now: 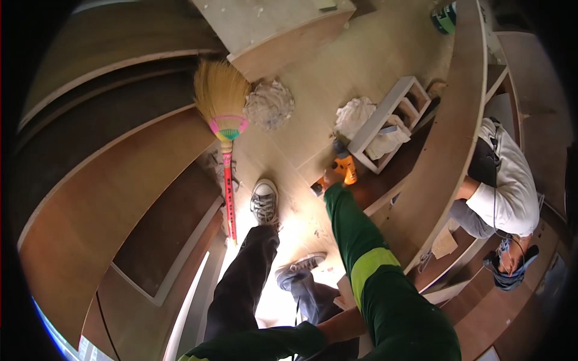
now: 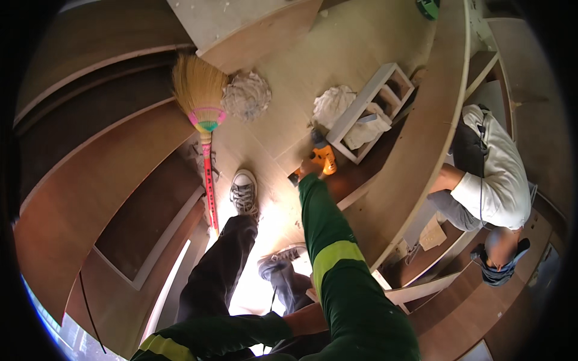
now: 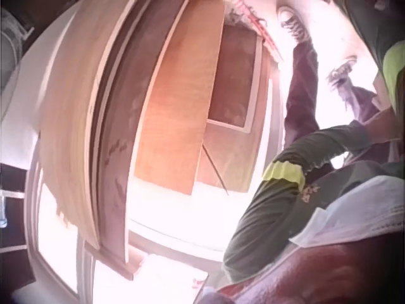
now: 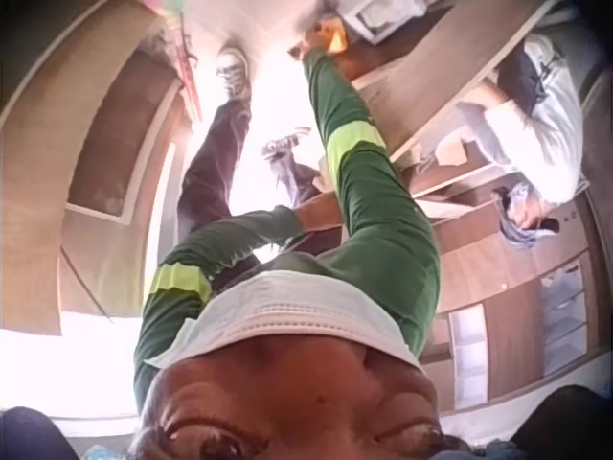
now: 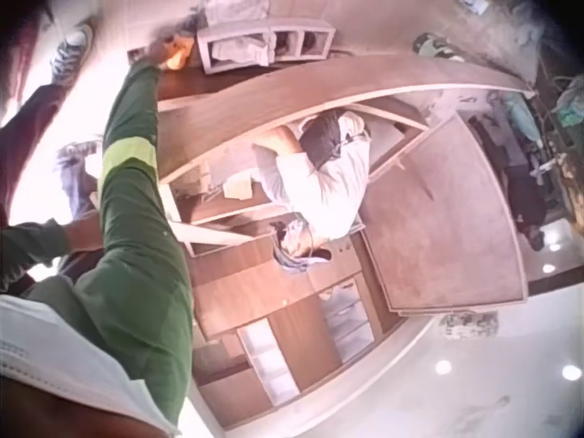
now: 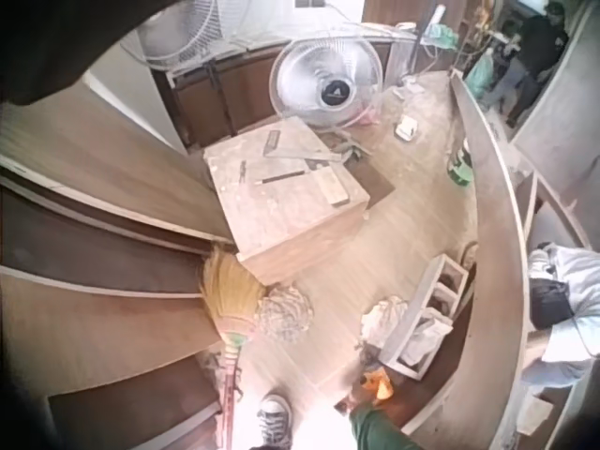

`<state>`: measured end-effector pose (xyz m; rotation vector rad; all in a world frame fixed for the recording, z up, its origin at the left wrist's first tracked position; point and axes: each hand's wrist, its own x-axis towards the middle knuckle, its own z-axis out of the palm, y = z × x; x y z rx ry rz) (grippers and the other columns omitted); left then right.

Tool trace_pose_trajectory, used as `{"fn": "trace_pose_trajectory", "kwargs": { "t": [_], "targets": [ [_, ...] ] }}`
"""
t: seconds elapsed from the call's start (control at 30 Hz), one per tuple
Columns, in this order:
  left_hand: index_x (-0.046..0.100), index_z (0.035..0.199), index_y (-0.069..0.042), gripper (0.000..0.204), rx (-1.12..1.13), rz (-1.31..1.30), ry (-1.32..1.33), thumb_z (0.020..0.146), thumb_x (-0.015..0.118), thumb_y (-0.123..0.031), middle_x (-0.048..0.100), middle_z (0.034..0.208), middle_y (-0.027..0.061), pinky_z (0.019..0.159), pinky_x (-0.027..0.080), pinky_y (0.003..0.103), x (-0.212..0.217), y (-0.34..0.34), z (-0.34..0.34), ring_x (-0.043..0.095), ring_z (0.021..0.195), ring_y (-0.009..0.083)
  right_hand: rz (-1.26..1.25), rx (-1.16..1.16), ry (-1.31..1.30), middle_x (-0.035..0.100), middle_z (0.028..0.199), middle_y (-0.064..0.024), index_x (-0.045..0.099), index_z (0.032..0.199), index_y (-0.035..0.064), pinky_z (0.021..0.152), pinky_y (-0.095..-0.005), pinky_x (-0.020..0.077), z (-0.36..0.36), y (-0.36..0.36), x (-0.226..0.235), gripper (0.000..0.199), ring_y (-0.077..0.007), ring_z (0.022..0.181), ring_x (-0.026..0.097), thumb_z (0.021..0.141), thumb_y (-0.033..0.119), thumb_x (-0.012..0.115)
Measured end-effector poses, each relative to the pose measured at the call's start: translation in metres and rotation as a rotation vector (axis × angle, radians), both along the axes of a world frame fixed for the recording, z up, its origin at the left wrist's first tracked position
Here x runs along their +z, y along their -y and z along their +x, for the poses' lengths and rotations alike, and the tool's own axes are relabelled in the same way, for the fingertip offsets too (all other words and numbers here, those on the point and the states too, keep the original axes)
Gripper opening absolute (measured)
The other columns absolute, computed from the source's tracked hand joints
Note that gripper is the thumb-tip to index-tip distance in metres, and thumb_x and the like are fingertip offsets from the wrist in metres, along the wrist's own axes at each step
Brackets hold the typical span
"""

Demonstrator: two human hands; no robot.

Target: The person assembles a wooden cabinet by positioning small wooden pieces and securing them with a power drill. They handle wooden planks and screws, using a yellow drill to fasten the components together while sitting on the floor.

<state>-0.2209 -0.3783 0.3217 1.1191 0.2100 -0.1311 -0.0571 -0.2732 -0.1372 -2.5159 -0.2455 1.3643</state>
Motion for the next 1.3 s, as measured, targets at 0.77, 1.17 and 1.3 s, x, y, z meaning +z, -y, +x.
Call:
{"fn": "trace_pose_trajectory", "kwargs": {
  "t": [0.77,1.17,1.3],
  "targets": [
    [0.059,0.113,-0.003,0.033,-0.119,1.057,-0.051,0.091,0.068,-0.026,0.058,0.119,0.0137,0.099,0.041,0.046,-0.044,-0.001,0.005,0.054,0.113,0.0334,0.933,-0.265,-0.437,0.061,0.085,-0.0056,0.055,0.115,0.0022,0.064,-0.0366,0.0543,-0.002,0.155,0.646,0.046,-0.0215,0.07,0.063,0.084,0.026,0.077],
    [0.059,0.087,-0.002,0.039,-0.212,1.329,0.188,0.081,0.08,-0.035,0.057,0.09,0.0184,0.08,0.042,0.052,0.022,-0.003,0.033,0.052,0.09,0.0412,0.744,-1.064,0.073,0.062,0.108,-0.0085,0.056,0.122,0.0001,0.085,-0.033,0.0551,-0.132,0.469,0.722,0.047,-0.0214,0.1,0.063,0.079,-0.004,0.073],
    [0.057,0.086,-0.001,0.043,-0.226,1.342,0.159,0.084,0.077,-0.039,0.056,0.086,0.0191,0.08,0.042,0.053,0.012,-0.005,0.027,0.051,0.089,0.0408,0.435,-1.397,0.003,0.062,0.097,-0.0061,0.06,0.114,0.0013,0.073,-0.0318,0.0527,-0.228,0.476,0.724,0.041,-0.0178,0.082,0.061,0.076,0.015,0.069]
  ]
}}
